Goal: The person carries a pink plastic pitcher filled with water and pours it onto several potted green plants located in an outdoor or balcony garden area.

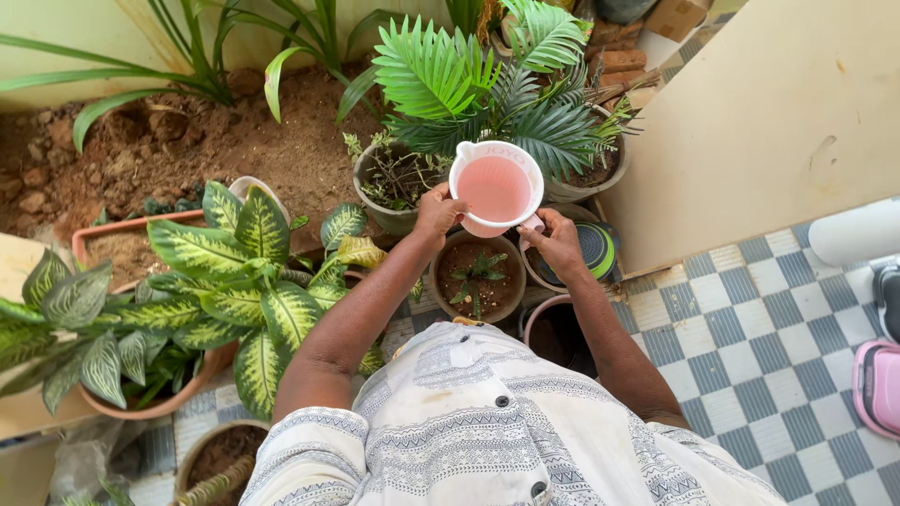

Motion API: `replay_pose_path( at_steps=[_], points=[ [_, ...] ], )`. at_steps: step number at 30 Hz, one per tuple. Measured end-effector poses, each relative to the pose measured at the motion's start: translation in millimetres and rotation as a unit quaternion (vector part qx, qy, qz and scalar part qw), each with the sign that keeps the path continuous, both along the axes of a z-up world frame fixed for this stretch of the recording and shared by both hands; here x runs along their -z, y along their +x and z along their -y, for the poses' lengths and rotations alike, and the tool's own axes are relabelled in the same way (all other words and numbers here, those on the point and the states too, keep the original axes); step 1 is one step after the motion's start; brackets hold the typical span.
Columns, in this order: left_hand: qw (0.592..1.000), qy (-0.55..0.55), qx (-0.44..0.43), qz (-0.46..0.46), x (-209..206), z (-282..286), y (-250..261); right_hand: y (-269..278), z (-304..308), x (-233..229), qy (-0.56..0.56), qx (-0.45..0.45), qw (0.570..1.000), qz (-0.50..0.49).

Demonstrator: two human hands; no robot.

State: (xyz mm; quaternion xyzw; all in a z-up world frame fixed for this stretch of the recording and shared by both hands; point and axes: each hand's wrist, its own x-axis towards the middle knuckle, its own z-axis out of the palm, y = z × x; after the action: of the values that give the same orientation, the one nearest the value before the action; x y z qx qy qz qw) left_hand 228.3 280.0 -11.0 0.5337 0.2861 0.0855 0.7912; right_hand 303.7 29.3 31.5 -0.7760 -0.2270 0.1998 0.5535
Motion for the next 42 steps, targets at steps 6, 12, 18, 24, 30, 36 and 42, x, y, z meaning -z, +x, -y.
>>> replay_pose_path(
  at_steps=[6, 12, 18, 24, 30, 36, 42],
  points=[
    [0.999, -0.011, 0.043, 0.006, -7.7, -8.1, 4.1, -7.4, -1.7, 10.9, -0.014, 0.046, 0.998, 0.03],
    [0.997, -0.024, 0.072, -0.01, -20.1, -15.7, 4.2, -19.7, -6.5, 3.2, -0.035, 0.079, 0.995, 0.04],
    [0.996, -0.038, 0.083, 0.001, -27.9, -21.9, 6.5, -22.6, -13.0, -5.9, -0.046, 0.083, 0.994, 0.061],
    [0.995, -0.027, 0.092, -0.005, -25.6, -25.6, 15.3, -15.8, -13.4, -7.8, -0.029, 0.083, 0.994, 0.058],
    [0.996, -0.016, 0.086, 0.004, -26.6, -38.9, 28.6, -0.1, -27.6, -6.0, 0.004, 0.083, 0.996, 0.027],
    [0.996, -0.013, 0.079, 0.034, -40.8, -52.4, 51.6, 29.1, -40.9, -9.4, 0.031, 0.064, 0.997, 0.039],
    [0.997, 0.008, 0.074, 0.017, -60.8, -54.1, 72.1, 52.4, -42.3, -27.9, 0.032, 0.052, 0.997, 0.042]
  ],
)
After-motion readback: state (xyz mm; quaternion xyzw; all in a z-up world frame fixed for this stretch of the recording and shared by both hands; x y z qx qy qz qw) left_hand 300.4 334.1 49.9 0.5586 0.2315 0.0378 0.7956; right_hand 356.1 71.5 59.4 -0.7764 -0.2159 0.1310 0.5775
